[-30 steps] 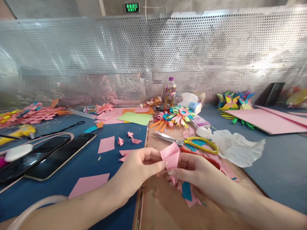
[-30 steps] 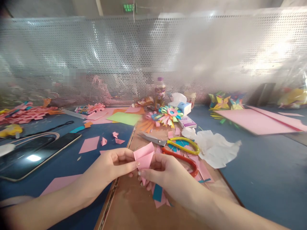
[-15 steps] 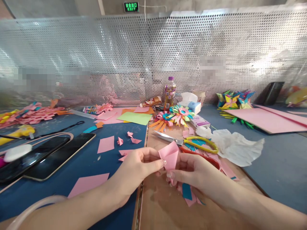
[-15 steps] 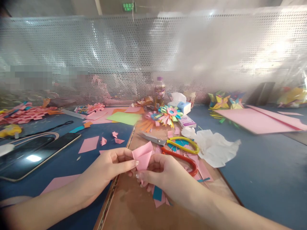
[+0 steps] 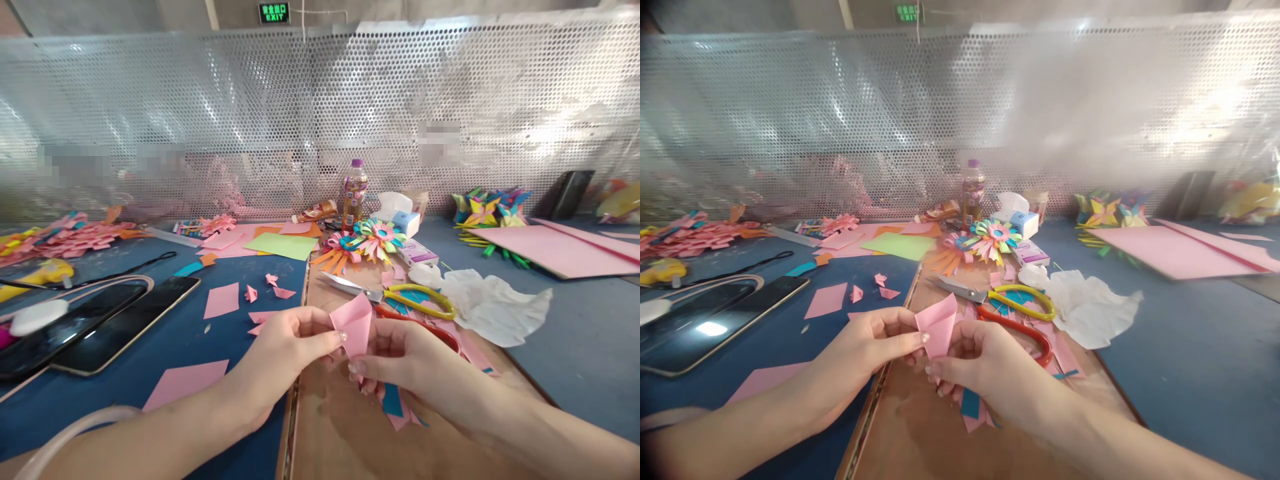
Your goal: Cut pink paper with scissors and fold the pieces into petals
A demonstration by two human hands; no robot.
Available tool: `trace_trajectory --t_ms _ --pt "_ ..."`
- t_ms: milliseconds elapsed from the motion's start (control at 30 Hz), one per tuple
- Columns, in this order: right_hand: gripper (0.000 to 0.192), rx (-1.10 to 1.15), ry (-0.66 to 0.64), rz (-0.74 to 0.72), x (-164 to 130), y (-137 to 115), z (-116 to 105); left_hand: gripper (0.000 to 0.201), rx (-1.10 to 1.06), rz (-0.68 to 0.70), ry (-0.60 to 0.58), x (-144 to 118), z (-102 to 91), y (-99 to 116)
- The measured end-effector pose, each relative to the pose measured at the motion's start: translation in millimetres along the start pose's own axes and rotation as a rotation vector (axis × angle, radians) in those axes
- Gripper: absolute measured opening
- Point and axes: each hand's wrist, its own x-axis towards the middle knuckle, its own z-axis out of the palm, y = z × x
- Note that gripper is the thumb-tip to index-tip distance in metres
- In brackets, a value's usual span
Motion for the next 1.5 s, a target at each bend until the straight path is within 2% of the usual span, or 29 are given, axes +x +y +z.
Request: trace_trajectory --t_ms 467,733,900,1167,1500 --pt "0.024 -0.039 -0.037 0.026 -5 -6 1 0.015 0.003 0.018 0.027 -3 1.5 0" --pt "0.027 -0.101 -0.048 -0.007 -3 5 0 0.014 0.046 0.021 0.064 -6 3.0 3" --pt "0.030 -0.114 -0.045 0.017 -4 3 -2 0.013 0.056 0.050 0.036 -6 2.3 3" --pt "0.027 -0.021 -0.082 0.029 -3 2 -2 0.014 0.096 0.095 0.021 -5 0.0 1" --pt "0.034 -0.024 -0.065 0.035 -4 2 -3 0.016 0.132 0.063 0.033 -6 1.4 8"
